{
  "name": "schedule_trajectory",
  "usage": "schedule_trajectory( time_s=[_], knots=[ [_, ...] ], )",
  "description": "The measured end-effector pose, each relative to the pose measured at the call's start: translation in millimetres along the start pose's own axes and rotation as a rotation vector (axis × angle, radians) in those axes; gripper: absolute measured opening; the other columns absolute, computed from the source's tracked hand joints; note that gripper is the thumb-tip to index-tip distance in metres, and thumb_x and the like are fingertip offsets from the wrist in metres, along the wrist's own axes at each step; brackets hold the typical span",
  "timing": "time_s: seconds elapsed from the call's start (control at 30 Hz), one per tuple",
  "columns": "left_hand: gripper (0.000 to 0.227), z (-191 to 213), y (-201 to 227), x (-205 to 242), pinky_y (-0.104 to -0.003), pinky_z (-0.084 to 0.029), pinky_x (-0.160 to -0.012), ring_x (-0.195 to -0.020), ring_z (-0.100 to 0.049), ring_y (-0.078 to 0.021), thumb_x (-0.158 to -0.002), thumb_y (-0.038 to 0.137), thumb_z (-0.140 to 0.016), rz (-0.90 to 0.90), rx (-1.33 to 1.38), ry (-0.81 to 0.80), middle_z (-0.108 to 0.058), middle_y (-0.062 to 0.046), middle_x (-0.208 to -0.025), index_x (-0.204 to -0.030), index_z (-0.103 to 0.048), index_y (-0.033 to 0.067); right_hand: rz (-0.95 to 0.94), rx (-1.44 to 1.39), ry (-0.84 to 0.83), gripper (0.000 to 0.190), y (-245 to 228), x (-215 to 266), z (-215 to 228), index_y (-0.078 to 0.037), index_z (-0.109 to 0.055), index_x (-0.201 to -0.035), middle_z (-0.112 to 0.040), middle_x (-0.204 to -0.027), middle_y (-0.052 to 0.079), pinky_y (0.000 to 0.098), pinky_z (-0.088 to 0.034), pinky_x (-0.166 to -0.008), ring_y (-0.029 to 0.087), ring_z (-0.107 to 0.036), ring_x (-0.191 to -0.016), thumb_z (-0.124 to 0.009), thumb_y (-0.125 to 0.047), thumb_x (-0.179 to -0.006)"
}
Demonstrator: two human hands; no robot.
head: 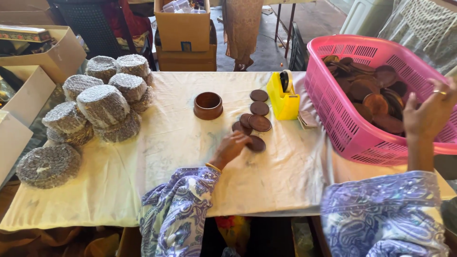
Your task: The person takes round wooden discs from a pink basket and fits them as lids onto small wooden pots, pressing them in place by hand. The person then wipes the wooden discs with a small pad and sets them on the table.
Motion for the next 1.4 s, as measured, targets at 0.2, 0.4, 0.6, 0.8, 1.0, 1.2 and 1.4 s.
schedule_trajectory(
  time_s=[0.2,0.4,0.6,0.8,1.0,1.2,1.4],
  knots=[
    [0.026,2.3,28.4,-3.8,-0.039,-0.055,-0.090,-0.107,-0.064,-0.0252,-0.082,0.001,-0.071,-0.165,0.020,-0.155,-0.072,-0.002,-0.114,-0.108,-0.072,0.0080,0.397,-0.501,-0.143,0.013,-125.3,27.9,-50.4,-0.008,-0.066,-0.105,-0.068,-0.116,0.010,0.0370,-0.055,-0.090,0.027,-0.067,-0.105,-0.066,-0.002,-0.094],
    [0.038,3.9,24.8,-1.2,-0.038,-0.054,-0.094,-0.113,-0.064,-0.0260,-0.074,-0.008,-0.065,-0.123,0.038,-0.133,-0.072,-0.002,-0.119,-0.107,-0.073,0.0085,0.593,-0.353,-0.627,0.059,-279.2,87.5,-126.4,-0.006,-0.065,-0.116,-0.072,-0.116,0.013,0.0437,-0.054,-0.088,0.033,-0.070,-0.102,-0.076,-0.052,-0.081],
    [0.039,-7.0,23.8,6.0,-0.041,-0.051,-0.099,-0.120,-0.061,-0.0279,-0.077,-0.005,-0.065,-0.084,0.046,-0.177,-0.068,-0.005,-0.126,-0.114,-0.070,0.0083,0.731,-0.357,-0.559,0.057,-283.7,121.8,-204.2,0.003,-0.064,-0.131,-0.071,-0.118,0.019,0.0432,-0.055,-0.086,0.034,-0.069,-0.101,-0.068,-0.033,-0.086],
    [0.040,15.1,43.9,6.7,-0.046,-0.047,-0.099,-0.123,-0.057,-0.0327,-0.088,0.019,-0.067,-0.097,0.047,-0.147,-0.062,-0.013,-0.135,-0.125,-0.064,0.0028,0.271,-0.503,-0.830,0.024,-264.2,2.7,-40.9,-0.019,-0.078,-0.116,-0.069,-0.085,0.015,0.0408,-0.051,-0.069,0.030,-0.066,-0.080,-0.063,-0.031,-0.102],
    [0.063,-14.3,19.4,-11.3,-0.043,-0.048,-0.090,-0.113,-0.056,-0.0338,-0.092,0.050,-0.067,-0.290,-0.182,-0.415,-0.057,-0.017,-0.128,-0.130,-0.059,0.0013,0.222,-0.199,-0.226,0.030,-114.4,-79.3,38.5,-0.017,-0.074,-0.121,-0.075,-0.097,0.007,0.0386,-0.053,-0.071,0.024,-0.068,-0.078,-0.078,-0.033,-0.095],
    [0.070,-17.4,10.5,-34.8,-0.045,-0.049,-0.091,-0.107,-0.058,-0.0331,-0.084,0.059,-0.071,-0.264,-0.041,-0.435,-0.059,-0.015,-0.123,-0.127,-0.061,0.0038,-0.010,0.290,-0.643,0.037,65.1,-99.5,-16.8,-0.022,-0.076,-0.116,-0.078,-0.098,0.006,0.0456,-0.057,-0.079,0.029,-0.074,-0.092,-0.082,-0.041,-0.085],
    [0.068,-17.7,0.5,-33.1,-0.046,-0.049,-0.088,-0.105,-0.061,-0.0334,-0.079,0.053,-0.077,-0.100,0.074,-0.345,-0.060,-0.014,-0.120,-0.125,-0.063,0.0059,-0.219,0.607,-1.066,0.044,140.5,-106.8,-73.8,-0.024,-0.082,-0.099,-0.077,-0.108,0.005,0.0452,-0.056,-0.091,0.028,-0.072,-0.107,-0.092,-0.054,-0.068]
  ],
)
Point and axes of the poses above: each hand's wrist, its own x-axis away from the middle knuckle, its own z-axis out of the back of the hand, y = z × x, the point moved 3 cm from there along -x, towards the middle knuckle
